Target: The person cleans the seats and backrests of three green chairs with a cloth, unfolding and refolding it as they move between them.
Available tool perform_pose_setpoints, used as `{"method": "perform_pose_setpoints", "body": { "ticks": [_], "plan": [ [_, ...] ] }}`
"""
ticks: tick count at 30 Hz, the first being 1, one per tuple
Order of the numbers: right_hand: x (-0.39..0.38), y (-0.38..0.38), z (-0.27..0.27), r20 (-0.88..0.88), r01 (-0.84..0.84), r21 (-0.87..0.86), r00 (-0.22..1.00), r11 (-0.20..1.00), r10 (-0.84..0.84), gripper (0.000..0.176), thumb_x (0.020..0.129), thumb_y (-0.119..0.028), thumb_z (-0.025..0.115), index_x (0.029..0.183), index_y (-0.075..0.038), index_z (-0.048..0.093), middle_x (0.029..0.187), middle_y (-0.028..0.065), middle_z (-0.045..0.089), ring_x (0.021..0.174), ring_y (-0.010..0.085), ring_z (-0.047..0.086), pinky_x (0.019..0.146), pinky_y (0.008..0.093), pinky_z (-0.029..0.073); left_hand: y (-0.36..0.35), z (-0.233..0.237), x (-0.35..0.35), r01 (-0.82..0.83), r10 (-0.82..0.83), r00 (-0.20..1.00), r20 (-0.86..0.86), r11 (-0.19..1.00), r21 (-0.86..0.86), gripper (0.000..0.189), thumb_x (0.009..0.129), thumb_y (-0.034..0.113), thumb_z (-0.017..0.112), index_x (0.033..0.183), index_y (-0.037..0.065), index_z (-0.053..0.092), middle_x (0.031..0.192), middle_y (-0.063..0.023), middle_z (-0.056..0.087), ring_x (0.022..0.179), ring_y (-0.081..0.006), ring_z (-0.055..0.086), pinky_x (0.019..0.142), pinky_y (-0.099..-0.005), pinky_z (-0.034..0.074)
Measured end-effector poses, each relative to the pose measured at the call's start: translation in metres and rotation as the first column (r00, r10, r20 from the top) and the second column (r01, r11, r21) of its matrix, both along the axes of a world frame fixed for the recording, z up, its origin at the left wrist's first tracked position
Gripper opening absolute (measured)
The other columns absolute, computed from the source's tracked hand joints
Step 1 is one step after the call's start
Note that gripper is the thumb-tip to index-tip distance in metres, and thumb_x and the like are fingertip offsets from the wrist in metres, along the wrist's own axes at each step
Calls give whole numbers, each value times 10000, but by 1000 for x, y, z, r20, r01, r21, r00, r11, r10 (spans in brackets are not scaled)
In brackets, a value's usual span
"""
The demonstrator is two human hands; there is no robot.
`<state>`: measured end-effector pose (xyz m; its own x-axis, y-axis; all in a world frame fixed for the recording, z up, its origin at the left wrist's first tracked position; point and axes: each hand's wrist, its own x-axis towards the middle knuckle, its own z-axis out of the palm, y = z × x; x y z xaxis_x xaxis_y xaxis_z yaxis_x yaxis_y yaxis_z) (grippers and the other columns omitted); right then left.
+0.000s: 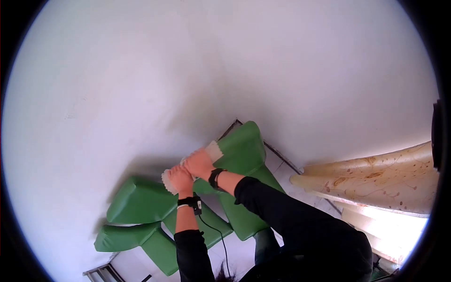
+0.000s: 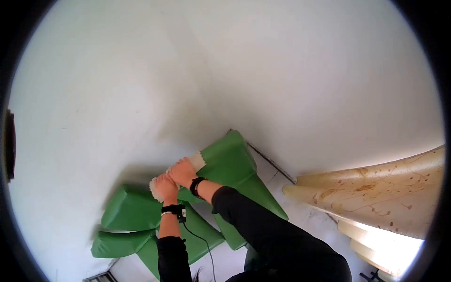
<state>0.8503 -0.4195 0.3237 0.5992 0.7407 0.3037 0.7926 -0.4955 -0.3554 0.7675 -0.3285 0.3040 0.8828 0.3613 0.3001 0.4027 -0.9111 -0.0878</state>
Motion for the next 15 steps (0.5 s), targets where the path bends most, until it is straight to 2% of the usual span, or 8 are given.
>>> {"method": "perform_pose_setpoints", "body": {
  "ticks": [2,3,7,9,10,12,13,15],
  "plan": [
    [-7,10,-2,-39,-13,28,999,1000,14,274,737,-285,466,540,-129,577,619,54,580,664,215,529,640,362,348,12,-5,-11,-40,44,999,32,995,-96,226,823,164,375,795,10,538,823,-123,572,824,-286,522,800,-384,365],
    [-8,12,-3,-63,-31,50,997,998,34,277,740,-286,465,542,-129,578,624,53,583,669,216,529,643,361,346,9,2,-10,-58,58,998,-5,986,-156,232,830,150,366,806,-6,536,836,-133,566,821,-301,517,795,-388,371],
    [-6,12,-3,-106,-59,14,993,998,61,255,742,-271,466,566,-131,587,638,46,588,676,205,530,653,346,345,9,2,-10,-21,24,999,30,997,-80,227,832,147,368,804,-4,536,837,-137,564,813,-304,516,775,-392,378],
    [-4,10,-3,-3,-68,-19,998,997,68,226,744,-245,470,583,-141,590,648,31,593,684,188,532,659,342,340,8,4,-7,-20,23,998,50,998,-61,229,837,146,365,813,4,543,815,-134,565,795,-310,516,770,-395,378],
    [1,7,-4,-13,-47,-3,999,999,47,226,744,-245,470,583,-141,590,648,31,593,684,188,532,659,342,340,7,3,-3,1,1,999,39,999,-45,229,837,146,365,813,4,543,815,-134,565,795,-310,516,770,-395,378],
    [6,-1,-1,-92,-157,-119,985,980,146,199,743,-229,477,614,-156,611,664,12,602,698,175,544,662,340,336,0,6,0,-88,87,996,-18,993,-74,243,844,156,355,780,12,540,788,-140,565,791,-313,518,762,-388,385],
    [9,-6,2,-105,-148,-107,985,983,137,199,743,-229,477,614,-156,611,664,12,602,698,175,544,662,340,336,-4,7,4,-79,77,997,-31,995,-62,243,844,156,355,780,12,540,788,-140,565,791,-313,518,762,-388,385],
    [27,-21,8,-164,-111,-263,984,958,69,161,724,-218,498,651,-169,633,682,1,611,711,183,558,660,348,337,-16,6,21,-41,40,977,-210,999,3,250,846,180,360,747,29,533,747,-138,570,750,-321,531,718,-392,409]
  ]
}}
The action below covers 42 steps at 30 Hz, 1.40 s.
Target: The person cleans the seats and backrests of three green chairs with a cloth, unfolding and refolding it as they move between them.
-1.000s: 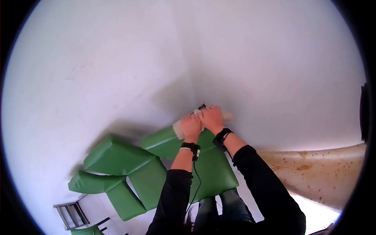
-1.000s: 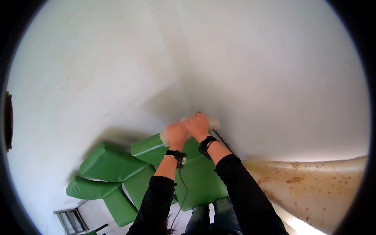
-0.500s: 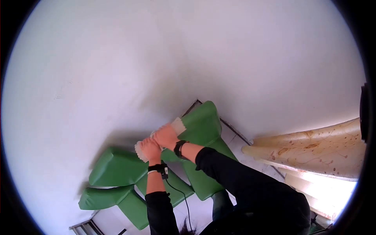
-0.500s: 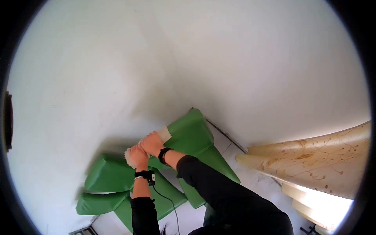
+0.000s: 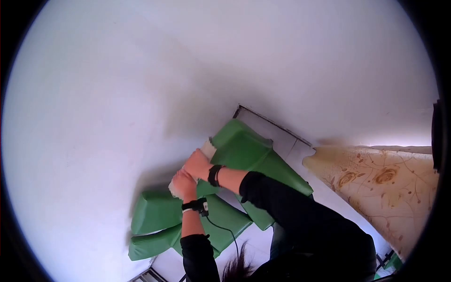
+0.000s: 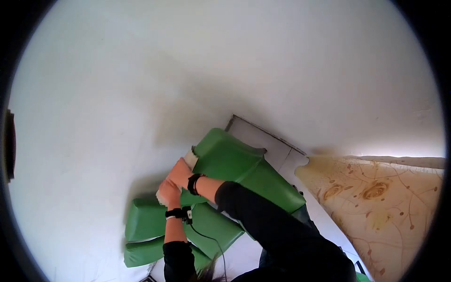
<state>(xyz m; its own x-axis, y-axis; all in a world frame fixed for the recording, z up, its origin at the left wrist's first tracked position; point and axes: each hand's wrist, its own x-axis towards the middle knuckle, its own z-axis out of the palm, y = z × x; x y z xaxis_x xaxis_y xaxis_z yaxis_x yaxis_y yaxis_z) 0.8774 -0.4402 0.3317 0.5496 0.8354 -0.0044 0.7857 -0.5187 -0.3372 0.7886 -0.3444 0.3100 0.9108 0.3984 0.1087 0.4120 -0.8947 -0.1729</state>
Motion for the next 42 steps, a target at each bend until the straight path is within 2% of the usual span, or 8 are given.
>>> {"method": "perform_pose_setpoints", "body": {
  "ticks": [8,11,13,21,23,29,35,42],
  "plan": [
    [104,-133,22,-2,65,-48,998,997,-65,149,712,-214,511,704,-168,653,720,40,619,691,239,568,587,396,351,-118,26,114,115,-107,993,44,946,-303,293,863,232,337,759,37,528,757,-186,568,691,-378,537,591,-459,425],
    [111,-158,0,-378,348,169,887,922,-266,210,759,-220,468,713,-93,629,718,124,594,694,318,543,612,411,386,-149,34,139,207,-161,974,160,921,-332,285,855,238,350,769,34,530,762,-178,569,699,-368,538,608,-449,426],
    [109,-171,-15,-793,603,347,598,718,-118,252,805,-232,413,801,-34,569,772,193,559,745,372,508,660,408,406,-160,39,149,267,-196,953,231,904,-333,279,849,238,360,776,32,533,764,-169,569,699,-357,538,616,-440,427],
    [60,-152,-153,-739,738,574,654,354,-165,246,790,-258,474,907,-46,514,873,177,555,845,359,510,696,438,405,-200,14,164,558,-427,806,-410,780,284,194,762,221,482,745,91,625,821,-84,592,818,-238,550,700,-404,387],
    [61,-163,-149,-697,700,375,645,607,-313,238,753,-250,525,875,-47,543,848,162,566,852,349,513,698,432,408,-208,-3,159,627,-449,747,-491,720,298,181,761,220,484,733,111,627,824,-76,599,816,-233,557,691,-406,379],
    [42,-178,-291,-515,628,460,765,628,-388,237,767,-250,550,880,-44,576,845,114,588,846,282,530,757,356,405,-236,-100,155,637,-415,630,-656,760,131,144,756,193,499,752,162,640,798,-8,624,760,-217,586,660,-384,372],
    [26,-192,-310,-686,740,540,663,402,-300,253,724,-216,593,925,-69,549,951,125,540,897,293,483,783,380,377,-241,-172,135,662,-491,671,-556,734,150,134,734,170,513,772,170,641,768,5,619,733,-220,584,683,-354,392],
    [30,-192,-309,-757,706,494,637,508,-149,308,754,-215,562,1027,-77,530,998,119,534,942,304,468,823,371,360,-236,-203,118,647,-569,698,-435,762,41,152,708,145,508,799,104,623,802,-55,606,797,-237,562,752,-369,391]
  ]
}}
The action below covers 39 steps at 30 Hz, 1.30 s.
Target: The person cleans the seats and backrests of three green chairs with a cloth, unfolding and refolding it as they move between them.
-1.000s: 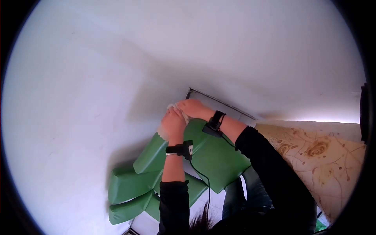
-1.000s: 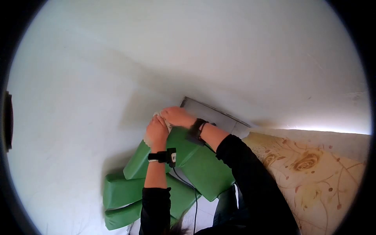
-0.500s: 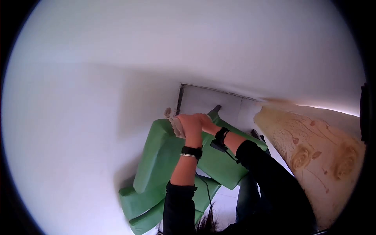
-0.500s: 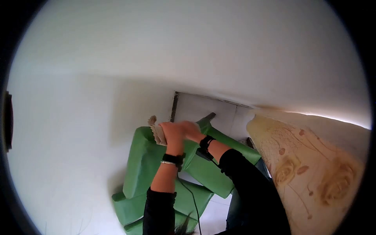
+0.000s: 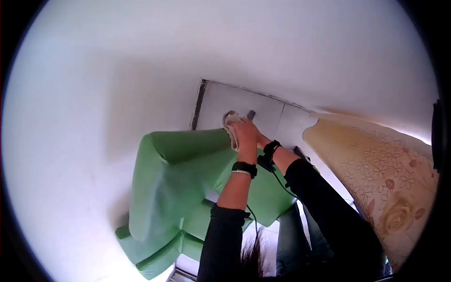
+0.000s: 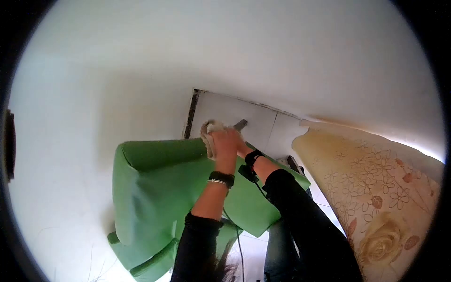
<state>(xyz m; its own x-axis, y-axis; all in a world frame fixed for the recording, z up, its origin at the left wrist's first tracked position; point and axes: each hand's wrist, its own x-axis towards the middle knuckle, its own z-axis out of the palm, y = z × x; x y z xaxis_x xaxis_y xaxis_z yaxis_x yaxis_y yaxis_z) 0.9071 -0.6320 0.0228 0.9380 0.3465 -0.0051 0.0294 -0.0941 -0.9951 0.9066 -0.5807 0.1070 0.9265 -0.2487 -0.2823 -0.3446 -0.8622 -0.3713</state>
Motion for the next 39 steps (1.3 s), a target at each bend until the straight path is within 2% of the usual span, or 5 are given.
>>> {"method": "perform_pose_setpoints", "body": {
  "ticks": [11,14,29,35,39],
  "plan": [
    [27,61,105,605,214,-173,793,961,-68,315,832,-254,437,1045,-32,502,977,154,565,932,297,509,751,368,405,53,184,3,60,16,929,369,979,-194,246,670,112,499,855,-32,574,879,-144,572,949,-251,500,915,-433,323],
    [39,59,186,7,27,266,1000,964,-30,357,819,-269,454,1072,-20,491,1056,147,542,971,288,505,790,357,406,57,220,12,107,13,839,544,976,-188,241,676,108,498,856,-31,579,860,-148,575,950,-264,505,937,-423,310],
    [-35,10,30,-24,196,-94,980,976,-199,460,834,-232,432,1247,-56,331,1274,236,295,1205,368,253,978,387,251,54,38,-34,379,-355,833,425,925,30,279,708,141,481,951,34,568,937,-132,581,1014,-245,480,919,-368,301],
    [-44,27,123,67,251,-70,967,965,-246,459,829,-215,467,1223,-20,334,1300,267,210,1229,408,183,998,447,204,101,88,-58,-506,410,814,-411,849,-153,324,738,203,522,1036,91,580,1059,-82,567,1039,-227,491,883,-388,364],
    [-18,51,182,600,310,-136,782,941,-171,412,794,-253,511,1175,-120,434,1309,207,254,1232,367,228,982,507,194,132,147,-58,-4,179,861,476,939,-345,386,751,223,493,1106,77,533,1134,-112,520,1038,-278,490,857,-438,374]
  ]
}}
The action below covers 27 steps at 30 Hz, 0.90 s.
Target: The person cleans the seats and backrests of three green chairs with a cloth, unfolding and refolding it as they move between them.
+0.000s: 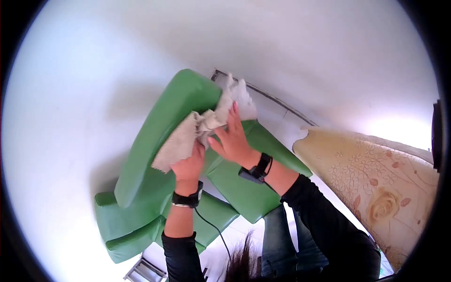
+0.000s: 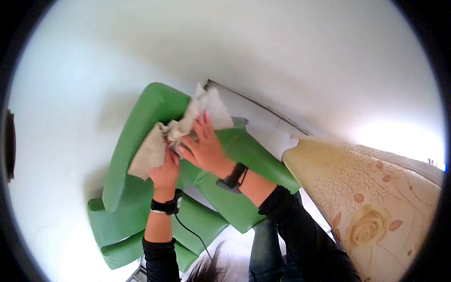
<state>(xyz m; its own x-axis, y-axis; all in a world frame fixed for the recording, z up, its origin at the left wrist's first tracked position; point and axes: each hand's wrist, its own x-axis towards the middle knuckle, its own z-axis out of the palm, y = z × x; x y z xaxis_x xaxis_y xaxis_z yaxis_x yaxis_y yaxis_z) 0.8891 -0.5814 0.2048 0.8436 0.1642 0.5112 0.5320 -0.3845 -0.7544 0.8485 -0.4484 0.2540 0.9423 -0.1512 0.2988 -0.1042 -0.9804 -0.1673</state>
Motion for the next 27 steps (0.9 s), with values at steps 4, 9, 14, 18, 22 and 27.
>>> {"method": "perform_pose_setpoints", "body": {
  "ticks": [4,9,14,18,22,27],
  "plan": [
    [50,20,64,529,24,-69,849,997,16,388,792,-296,497,1176,-248,462,1282,103,358,1207,265,328,980,509,196,9,44,3,-257,232,944,234,963,82,445,784,250,423,1187,63,448,1241,-145,419,1120,-323,420,962,-485,248],
    [55,19,44,687,114,-279,717,954,115,384,789,-291,481,1172,-283,467,1211,21,448,1169,185,389,959,468,240,24,11,-7,-114,15,931,365,962,250,449,789,257,398,1196,72,436,1294,-126,360,1215,-322,301,1002,-523,83],
    [35,-30,-62,530,-147,-692,562,707,635,462,744,-189,490,1198,-253,439,1196,-1,461,1183,157,369,927,367,290,34,-83,-69,21,-36,998,45,954,297,369,743,279,481,1092,174,537,1209,-81,465,1123,-210,429,923,-471,298],
    [22,-52,-89,68,-335,-922,353,194,933,460,739,-138,455,1192,-218,441,1169,-18,474,1184,140,353,871,256,346,51,-147,-128,-9,10,893,-450,1000,5,272,716,295,523,955,186,596,1008,-39,588,900,-149,556,694,-349,437],
    [23,-59,-76,133,-290,-916,432,277,892,466,670,-161,509,1122,-273,504,883,-101,525,886,90,504,798,226,390,53,-110,-138,-9,7,794,-608,1000,-1,209,716,316,546,803,134,602,798,2,619,715,-134,587,527,-311,430],
    [40,0,45,475,-123,-840,303,528,826,315,670,-167,508,971,-241,567,875,-73,523,845,118,507,862,309,391,73,-29,-114,-153,124,961,245,983,102,298,689,361,589,952,223,616,850,48,593,824,-135,578,673,-365,464]
  ]
}}
